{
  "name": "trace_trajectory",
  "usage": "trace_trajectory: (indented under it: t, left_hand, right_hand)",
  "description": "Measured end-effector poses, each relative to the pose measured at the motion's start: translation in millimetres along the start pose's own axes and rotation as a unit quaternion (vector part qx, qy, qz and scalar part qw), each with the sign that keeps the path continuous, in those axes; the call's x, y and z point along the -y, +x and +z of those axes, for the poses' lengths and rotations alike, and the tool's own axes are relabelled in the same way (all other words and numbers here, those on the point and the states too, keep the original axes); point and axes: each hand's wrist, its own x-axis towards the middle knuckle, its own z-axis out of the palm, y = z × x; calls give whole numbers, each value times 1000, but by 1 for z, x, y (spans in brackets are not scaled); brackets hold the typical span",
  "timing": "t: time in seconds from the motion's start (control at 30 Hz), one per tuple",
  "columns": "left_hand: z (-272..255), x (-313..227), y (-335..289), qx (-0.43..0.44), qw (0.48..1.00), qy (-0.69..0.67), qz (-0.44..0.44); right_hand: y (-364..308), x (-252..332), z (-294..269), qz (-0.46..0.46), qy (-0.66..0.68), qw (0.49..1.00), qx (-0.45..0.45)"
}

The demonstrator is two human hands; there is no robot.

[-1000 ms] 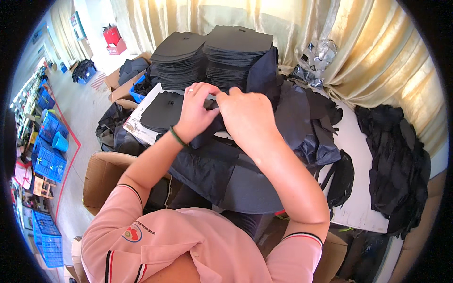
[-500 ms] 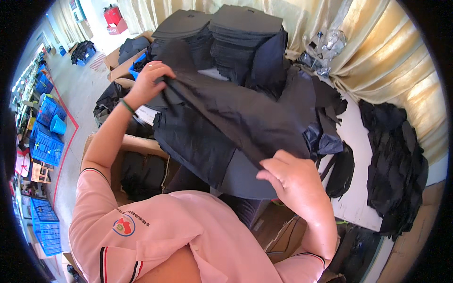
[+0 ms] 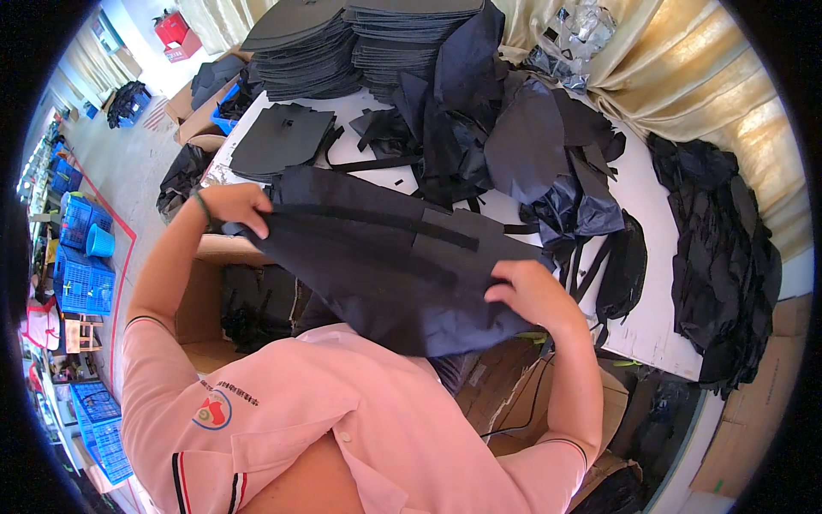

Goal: Organizing and stacking black fabric panels and straps for backpack manufacturing.

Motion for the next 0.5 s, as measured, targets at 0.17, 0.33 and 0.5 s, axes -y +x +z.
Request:
trace_trajectory:
  t: [0.17, 0.33, 0.5]
  left_hand:
    - [2, 7, 58, -47, 999, -15, 0]
    - [-4, -4, 84, -62, 997, 36, -29]
    - [3, 17, 100, -41, 997, 44, -46]
  right_hand:
    - [22, -15, -1, 103, -149, 977, -115]
    - [29, -14, 19, 75, -274, 933, -221]
    - [35, 16, 65, -101, -228, 958, -143]
